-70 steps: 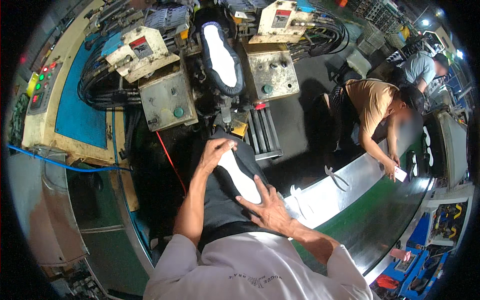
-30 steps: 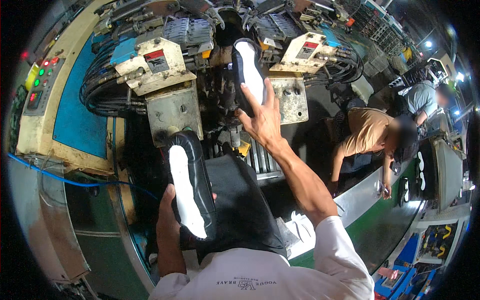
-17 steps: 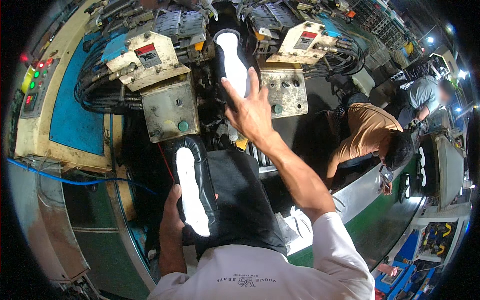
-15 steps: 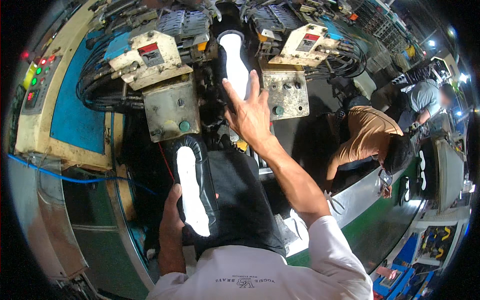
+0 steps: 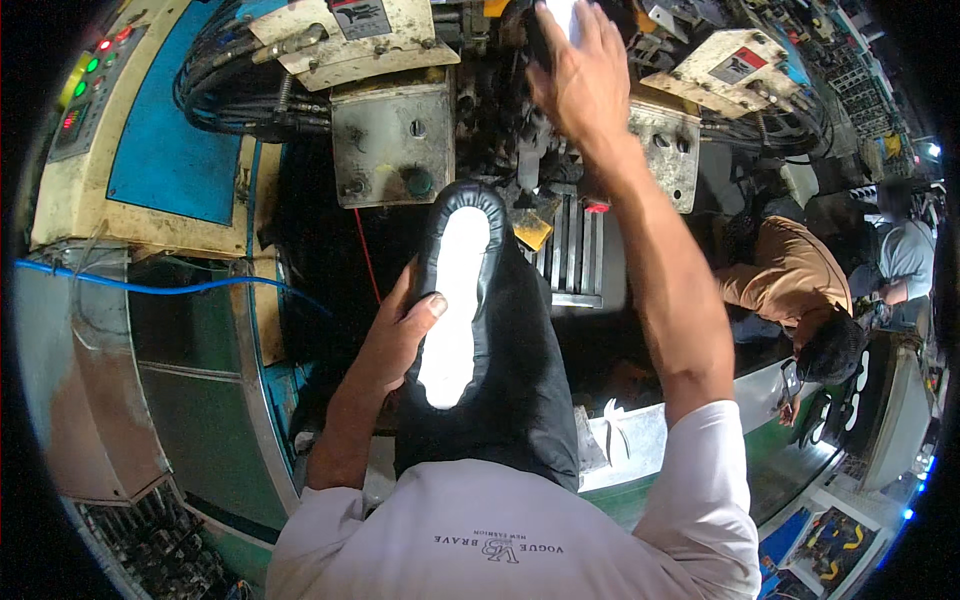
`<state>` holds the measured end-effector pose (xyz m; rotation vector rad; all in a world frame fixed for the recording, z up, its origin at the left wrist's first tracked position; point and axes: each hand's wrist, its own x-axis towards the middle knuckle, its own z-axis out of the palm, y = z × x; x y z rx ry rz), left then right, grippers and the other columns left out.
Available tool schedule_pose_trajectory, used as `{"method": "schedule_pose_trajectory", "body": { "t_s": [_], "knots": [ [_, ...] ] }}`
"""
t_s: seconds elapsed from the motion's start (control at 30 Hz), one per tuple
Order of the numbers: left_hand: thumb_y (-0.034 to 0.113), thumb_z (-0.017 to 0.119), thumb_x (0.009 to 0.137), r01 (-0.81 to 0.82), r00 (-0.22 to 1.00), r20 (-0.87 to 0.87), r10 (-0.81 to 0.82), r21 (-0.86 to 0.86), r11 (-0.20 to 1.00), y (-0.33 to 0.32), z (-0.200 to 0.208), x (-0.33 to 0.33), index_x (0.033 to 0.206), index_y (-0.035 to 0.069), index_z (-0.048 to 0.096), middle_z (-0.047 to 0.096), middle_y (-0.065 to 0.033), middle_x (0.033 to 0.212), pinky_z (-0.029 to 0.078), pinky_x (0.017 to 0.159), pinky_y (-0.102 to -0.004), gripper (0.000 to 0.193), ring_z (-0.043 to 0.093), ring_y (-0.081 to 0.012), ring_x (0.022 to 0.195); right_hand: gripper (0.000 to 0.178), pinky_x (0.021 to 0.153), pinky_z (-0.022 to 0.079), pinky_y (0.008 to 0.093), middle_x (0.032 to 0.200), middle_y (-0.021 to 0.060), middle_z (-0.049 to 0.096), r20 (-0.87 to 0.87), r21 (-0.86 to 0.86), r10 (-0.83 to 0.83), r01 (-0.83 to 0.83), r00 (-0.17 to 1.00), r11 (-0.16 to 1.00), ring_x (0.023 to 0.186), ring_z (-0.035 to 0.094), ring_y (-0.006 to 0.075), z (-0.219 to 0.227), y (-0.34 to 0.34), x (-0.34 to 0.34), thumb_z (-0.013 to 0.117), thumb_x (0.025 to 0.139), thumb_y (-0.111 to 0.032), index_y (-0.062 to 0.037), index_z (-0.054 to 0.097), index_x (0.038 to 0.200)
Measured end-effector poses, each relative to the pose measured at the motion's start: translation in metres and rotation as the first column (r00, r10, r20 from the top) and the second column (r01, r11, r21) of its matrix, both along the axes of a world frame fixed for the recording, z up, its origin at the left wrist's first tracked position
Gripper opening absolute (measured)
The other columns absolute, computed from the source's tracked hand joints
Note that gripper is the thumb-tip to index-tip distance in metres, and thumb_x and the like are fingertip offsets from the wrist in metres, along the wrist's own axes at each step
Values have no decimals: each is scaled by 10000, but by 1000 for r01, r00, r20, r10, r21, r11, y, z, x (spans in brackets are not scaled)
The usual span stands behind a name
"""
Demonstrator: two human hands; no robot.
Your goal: Operating a lasting machine to shape the toe of a shoe onto a last in a factory environment.
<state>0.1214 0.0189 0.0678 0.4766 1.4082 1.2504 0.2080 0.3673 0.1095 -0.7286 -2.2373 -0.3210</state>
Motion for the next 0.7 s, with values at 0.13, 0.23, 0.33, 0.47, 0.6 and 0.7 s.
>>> {"method": "schedule_pose_trajectory", "body": {
  "t_s": [0.13,0.23,0.33,0.47,0.6,0.7],
  "knots": [
    [225,647,1029,91,996,-10,-92,-83,992,22,-9,-3,1693,61,337,583,-171,1499,461,1161,-427,751,582,-264,1348,734,1287,328,534,1620,319,448,51,-77,36,-32,998,996,1519,417,483,15,27,-16,803,890,-266,-151,556,1571],
    [224,660,1026,163,986,-30,-164,-32,986,31,-20,1,1695,61,333,587,-172,1496,459,1167,-440,762,585,-271,1352,738,1284,331,534,1624,322,442,62,-98,64,-58,996,993,1519,415,487,17,28,-15,809,885,-271,-154,559,1570],
    [209,659,1042,190,979,-66,-192,-33,981,37,-30,8,1692,61,335,596,-172,1485,462,1168,-437,742,593,-272,1348,743,1282,334,534,1627,325,437,72,-121,85,-76,994,990,1519,412,492,19,31,-12,814,880,-277,-157,561,1568],
    [231,662,1072,132,987,-88,-136,-52,990,39,-42,15,1692,80,340,604,-181,1491,474,1164,-423,715,601,-265,1350,749,1278,338,535,1631,330,430,71,-160,127,-114,989,981,1519,409,498,30,31,-10,821,874,-285,-161,564,1566],
    [288,691,1076,67,998,8,-66,-71,995,33,-51,17,1690,90,352,599,-193,1520,485,1157,-427,728,603,-269,1361,755,1274,342,535,1636,334,422,-117,-252,234,-257,965,933,1519,406,504,12,-25,20,828,868,-293,-165,567,1565],
    [290,684,1085,79,997,8,-78,-129,989,25,-54,21,1683,94,374,597,-188,1525,491,1148,-429,701,603,-266,1359,1012,1303,254,611,1722,359,256,-362,-709,28,-295,932,641,1614,228,540,-50,-133,64,850,894,-437,-148,331,1713]
  ]
}}
